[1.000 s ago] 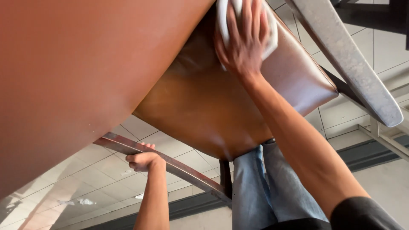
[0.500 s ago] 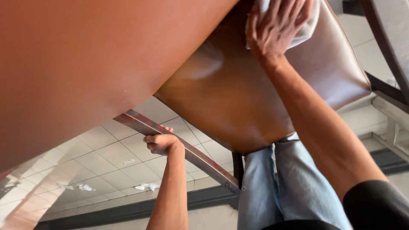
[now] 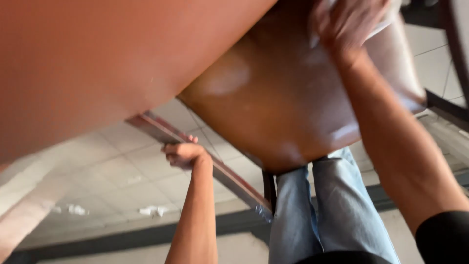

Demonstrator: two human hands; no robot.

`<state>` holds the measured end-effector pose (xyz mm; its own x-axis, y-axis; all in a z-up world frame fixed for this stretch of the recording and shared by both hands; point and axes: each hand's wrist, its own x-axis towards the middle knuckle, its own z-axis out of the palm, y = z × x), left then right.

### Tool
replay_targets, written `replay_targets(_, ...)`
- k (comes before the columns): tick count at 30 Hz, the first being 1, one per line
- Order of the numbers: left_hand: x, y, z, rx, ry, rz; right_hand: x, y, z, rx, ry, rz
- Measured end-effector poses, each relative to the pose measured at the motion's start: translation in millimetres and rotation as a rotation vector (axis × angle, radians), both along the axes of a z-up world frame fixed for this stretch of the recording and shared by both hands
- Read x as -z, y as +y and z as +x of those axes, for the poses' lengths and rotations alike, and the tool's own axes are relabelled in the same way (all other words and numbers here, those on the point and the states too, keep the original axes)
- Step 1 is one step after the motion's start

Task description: Clean a leather chair with a cloth.

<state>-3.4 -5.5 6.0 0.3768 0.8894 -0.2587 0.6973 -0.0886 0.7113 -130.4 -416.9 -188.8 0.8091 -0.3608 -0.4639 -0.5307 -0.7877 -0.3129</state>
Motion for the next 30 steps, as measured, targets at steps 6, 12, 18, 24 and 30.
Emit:
replay_targets(6, 11, 2, 0, 0.046, 0.129, 0.062, -9, 81, 56, 0.172, -0.099, -0.15)
replay_targets(12, -21, -16, 4, 0.169, 0.259, 0.063, -109, 228, 74, -0.631, -0.374, 0.087)
replay_targets(18, -24, -15, 7, 0.144, 0.314, 0.093, -109, 213, 88, -0.523, -0.361, 0.284)
replay_targets(24, -24, -13, 9, 0.152, 0.413, 0.112, -130, 266, 96, -0.245, -0.282, -0.038)
replay_targets(30, -31, -16, 13, 0.103, 0.452, 0.077, -122, 264, 75, -0.789, -0.296, 0.313)
